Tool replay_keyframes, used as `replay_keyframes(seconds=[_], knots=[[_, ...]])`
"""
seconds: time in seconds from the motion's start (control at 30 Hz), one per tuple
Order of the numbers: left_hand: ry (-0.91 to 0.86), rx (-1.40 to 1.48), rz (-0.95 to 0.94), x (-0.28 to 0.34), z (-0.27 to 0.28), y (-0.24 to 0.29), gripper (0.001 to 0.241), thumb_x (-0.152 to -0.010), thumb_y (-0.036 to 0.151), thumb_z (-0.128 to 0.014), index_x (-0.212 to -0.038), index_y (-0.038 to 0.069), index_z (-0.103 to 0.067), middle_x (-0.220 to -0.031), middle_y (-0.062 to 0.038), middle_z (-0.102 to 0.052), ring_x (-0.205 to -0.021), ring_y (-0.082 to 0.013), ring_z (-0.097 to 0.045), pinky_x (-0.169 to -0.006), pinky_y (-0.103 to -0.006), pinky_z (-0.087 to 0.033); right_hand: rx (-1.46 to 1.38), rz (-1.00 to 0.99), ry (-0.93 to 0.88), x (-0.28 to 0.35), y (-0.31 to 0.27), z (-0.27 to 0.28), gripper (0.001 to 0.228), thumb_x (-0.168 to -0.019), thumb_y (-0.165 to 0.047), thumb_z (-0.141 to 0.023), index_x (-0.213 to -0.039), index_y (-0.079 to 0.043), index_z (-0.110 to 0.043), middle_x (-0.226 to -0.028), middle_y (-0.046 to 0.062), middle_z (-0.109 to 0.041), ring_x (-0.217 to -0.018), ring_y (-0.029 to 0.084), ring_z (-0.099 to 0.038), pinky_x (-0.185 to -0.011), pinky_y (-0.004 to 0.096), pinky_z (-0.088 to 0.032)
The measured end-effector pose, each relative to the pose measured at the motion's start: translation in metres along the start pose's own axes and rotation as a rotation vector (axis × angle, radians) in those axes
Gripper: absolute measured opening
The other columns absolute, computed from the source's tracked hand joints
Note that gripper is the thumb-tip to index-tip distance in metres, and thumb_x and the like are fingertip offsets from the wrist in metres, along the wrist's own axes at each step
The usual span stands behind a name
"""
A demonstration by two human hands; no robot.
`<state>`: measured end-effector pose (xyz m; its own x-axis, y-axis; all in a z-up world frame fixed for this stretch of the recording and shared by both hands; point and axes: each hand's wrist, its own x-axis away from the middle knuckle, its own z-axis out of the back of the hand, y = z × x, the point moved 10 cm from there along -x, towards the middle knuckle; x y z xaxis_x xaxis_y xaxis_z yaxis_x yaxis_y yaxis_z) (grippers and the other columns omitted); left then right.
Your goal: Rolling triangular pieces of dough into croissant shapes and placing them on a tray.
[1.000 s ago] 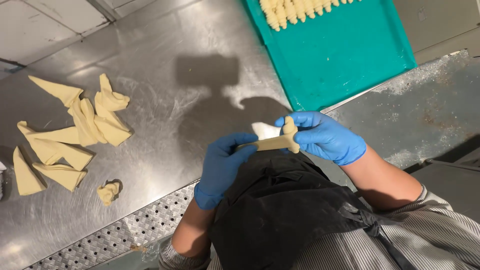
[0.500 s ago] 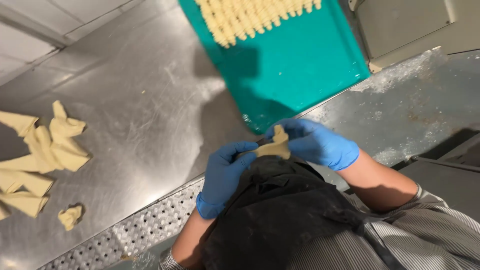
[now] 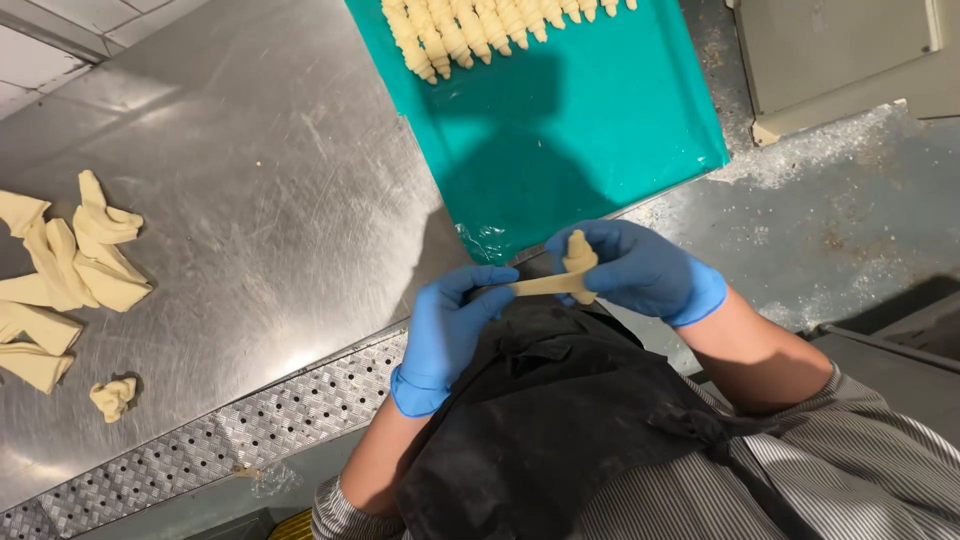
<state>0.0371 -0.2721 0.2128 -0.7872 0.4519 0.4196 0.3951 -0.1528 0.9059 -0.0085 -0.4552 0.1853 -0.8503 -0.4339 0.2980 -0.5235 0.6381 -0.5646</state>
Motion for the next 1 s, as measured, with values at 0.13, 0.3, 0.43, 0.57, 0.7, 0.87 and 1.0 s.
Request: replay_keyframes(seconds=[0.13,0.3,0.43,0.57,0.7,0.87,1.0], knots=[[0.017,0.028,-0.026,-0.002,-0.009,0.002,0.022,-0.094,0.002,-0.071,-0.115,-0.003,-0.076,-0.09,-0.006,-0.073,-0.077,-0.0095,-0.064,-0.071,-0.0234,-0.053,-0.041,-0.028,0.018,0.001,0.0,0.009,0.056,-0.09,0.002,-0.07,-0.143,0.005,-0.051,-0.118,0.017,-0.064,-0.105,0.026,-0.067,-0.092,0.038,-0.056],[0.011,0.138,-0.047,-0.01,-0.014,-0.002,0.024,-0.094,0.002,-0.07,-0.117,-0.004,-0.073,-0.099,-0.006,-0.075,-0.082,-0.0099,-0.068,-0.077,-0.0237,-0.057,-0.012,-0.069,0.014,0.002,0.003,0.011,0.053,-0.089,0.002,-0.07,-0.139,0.008,-0.054,-0.121,0.018,-0.066,-0.103,0.028,-0.068,-0.091,0.04,-0.057],[0.04,0.096,-0.038,-0.011,-0.016,-0.003,0.024,-0.092,0.001,-0.07,-0.116,-0.004,-0.073,-0.1,-0.007,-0.076,-0.079,-0.0104,-0.068,-0.075,-0.0243,-0.058,-0.004,-0.062,0.045,0.0,-0.004,0.018,0.056,-0.088,-0.001,-0.073,-0.14,0.003,-0.052,-0.12,0.014,-0.064,-0.105,0.026,-0.068,-0.093,0.039,-0.058],[0.02,0.149,-0.045,-0.014,-0.026,-0.006,0.023,-0.094,0.001,-0.071,-0.116,-0.004,-0.074,-0.101,-0.007,-0.075,-0.08,-0.0101,-0.067,-0.074,-0.0242,-0.056,0.021,-0.063,-0.009,-0.002,-0.005,0.005,0.052,-0.092,-0.004,-0.074,-0.138,0.007,-0.053,-0.125,0.017,-0.064,-0.106,0.025,-0.067,-0.09,0.037,-0.056],[0.084,0.119,-0.018,-0.014,-0.013,-0.019,0.025,-0.093,0.002,-0.073,-0.117,-0.004,-0.075,-0.094,-0.009,-0.074,-0.077,-0.0102,-0.066,-0.074,-0.0241,-0.057,0.019,-0.075,0.008,-0.003,-0.007,0.016,0.057,-0.089,-0.005,-0.076,-0.141,0.002,-0.053,-0.117,0.018,-0.063,-0.101,0.026,-0.068,-0.089,0.038,-0.058],[0.059,0.183,-0.042,-0.016,-0.022,-0.007,0.022,-0.094,0.002,-0.072,-0.114,-0.004,-0.074,-0.1,-0.006,-0.076,-0.079,-0.009,-0.067,-0.073,-0.0232,-0.056,-0.01,-0.088,-0.008,-0.008,-0.004,0.001,0.052,-0.091,-0.005,-0.075,-0.137,0.005,-0.054,-0.127,0.016,-0.064,-0.105,0.025,-0.068,-0.088,0.036,-0.057],[0.141,0.142,-0.026,-0.017,-0.005,-0.02,0.022,-0.09,0.002,-0.075,-0.111,-0.004,-0.075,-0.096,-0.006,-0.075,-0.074,-0.0093,-0.065,-0.07,-0.0234,-0.056,-0.021,-0.05,-0.028,-0.007,-0.008,0.014,0.057,-0.093,-0.004,-0.074,-0.145,0.003,-0.053,-0.12,0.019,-0.065,-0.106,0.029,-0.069,-0.094,0.041,-0.057]])
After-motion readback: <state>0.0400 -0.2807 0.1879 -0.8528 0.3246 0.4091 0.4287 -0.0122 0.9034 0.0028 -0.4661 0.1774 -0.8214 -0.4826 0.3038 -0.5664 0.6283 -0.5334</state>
